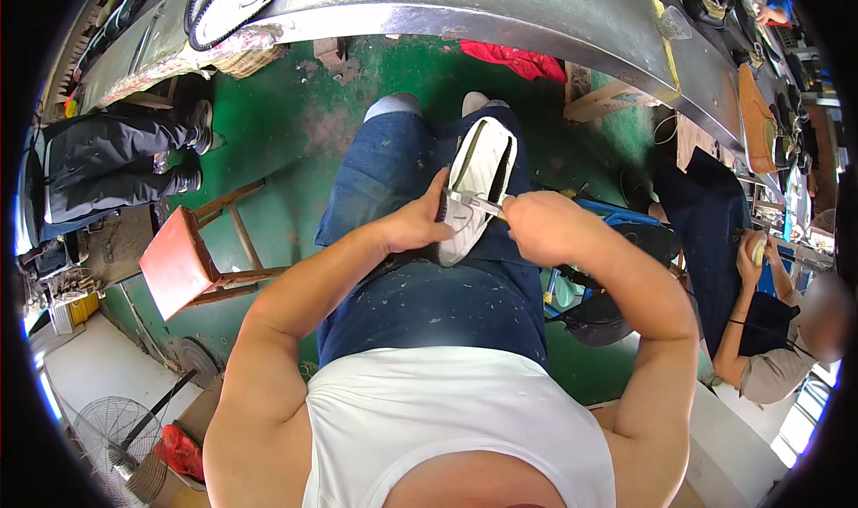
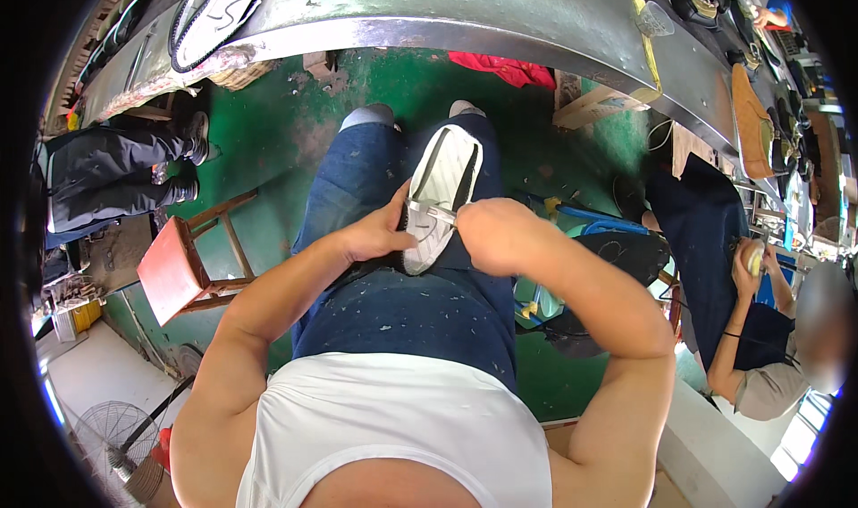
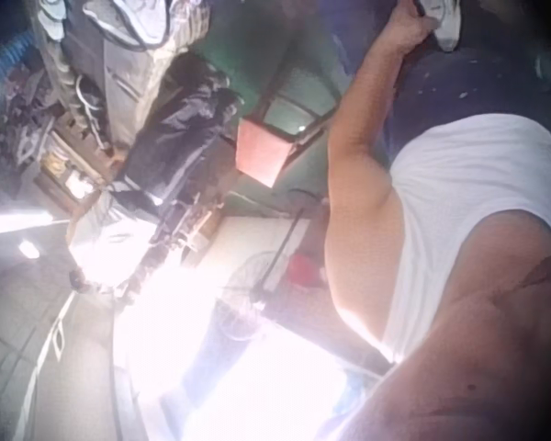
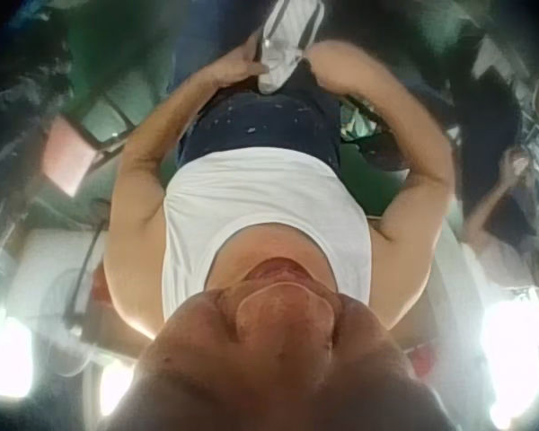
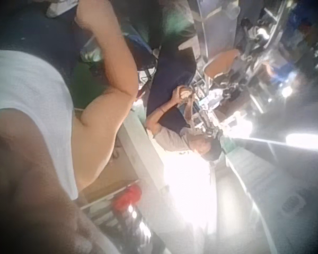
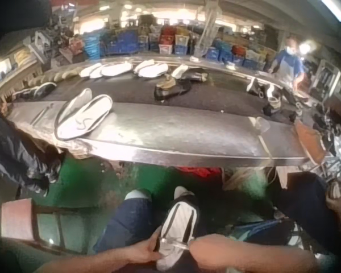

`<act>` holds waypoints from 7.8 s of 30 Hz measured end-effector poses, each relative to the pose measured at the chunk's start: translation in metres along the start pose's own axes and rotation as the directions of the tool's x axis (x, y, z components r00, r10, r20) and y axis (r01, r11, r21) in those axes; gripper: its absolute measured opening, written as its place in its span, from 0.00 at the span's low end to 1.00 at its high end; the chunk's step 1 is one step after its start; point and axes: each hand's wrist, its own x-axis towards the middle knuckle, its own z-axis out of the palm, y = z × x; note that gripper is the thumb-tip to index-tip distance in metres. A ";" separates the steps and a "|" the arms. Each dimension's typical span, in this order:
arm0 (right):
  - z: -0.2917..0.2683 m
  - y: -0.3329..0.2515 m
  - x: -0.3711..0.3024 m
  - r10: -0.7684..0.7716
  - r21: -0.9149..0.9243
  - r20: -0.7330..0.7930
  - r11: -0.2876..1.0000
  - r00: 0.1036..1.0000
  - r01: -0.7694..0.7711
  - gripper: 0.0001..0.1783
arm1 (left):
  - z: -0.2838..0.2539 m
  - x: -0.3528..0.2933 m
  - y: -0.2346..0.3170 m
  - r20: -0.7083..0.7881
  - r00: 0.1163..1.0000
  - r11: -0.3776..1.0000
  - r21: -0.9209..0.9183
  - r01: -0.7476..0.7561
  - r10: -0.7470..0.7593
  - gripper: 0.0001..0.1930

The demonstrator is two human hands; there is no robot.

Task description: Hammering and shaping the shoe upper onto the last using lasting pliers.

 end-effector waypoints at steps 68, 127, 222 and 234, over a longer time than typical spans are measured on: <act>0.069 0.027 0.053 0.089 0.423 -0.322 0.904 0.943 0.059 0.24 | 0.001 0.007 -0.013 -0.431 0.895 0.993 -0.041 0.109 -0.116 0.35; 0.045 0.033 0.036 0.093 0.627 -0.091 0.779 0.991 -0.015 0.18 | 0.001 0.048 -0.022 -0.453 0.890 0.982 -0.138 -0.128 0.052 0.36; 0.148 0.049 -0.004 0.464 0.947 -0.292 0.263 0.837 0.185 0.25 | 0.001 0.052 -0.008 -0.282 0.959 0.939 0.317 0.132 -0.040 0.55; 0.166 0.068 -0.035 0.700 0.893 -0.056 -0.284 0.712 0.350 0.26 | -0.043 0.009 0.125 -0.209 0.968 0.784 -0.574 -0.235 0.136 0.31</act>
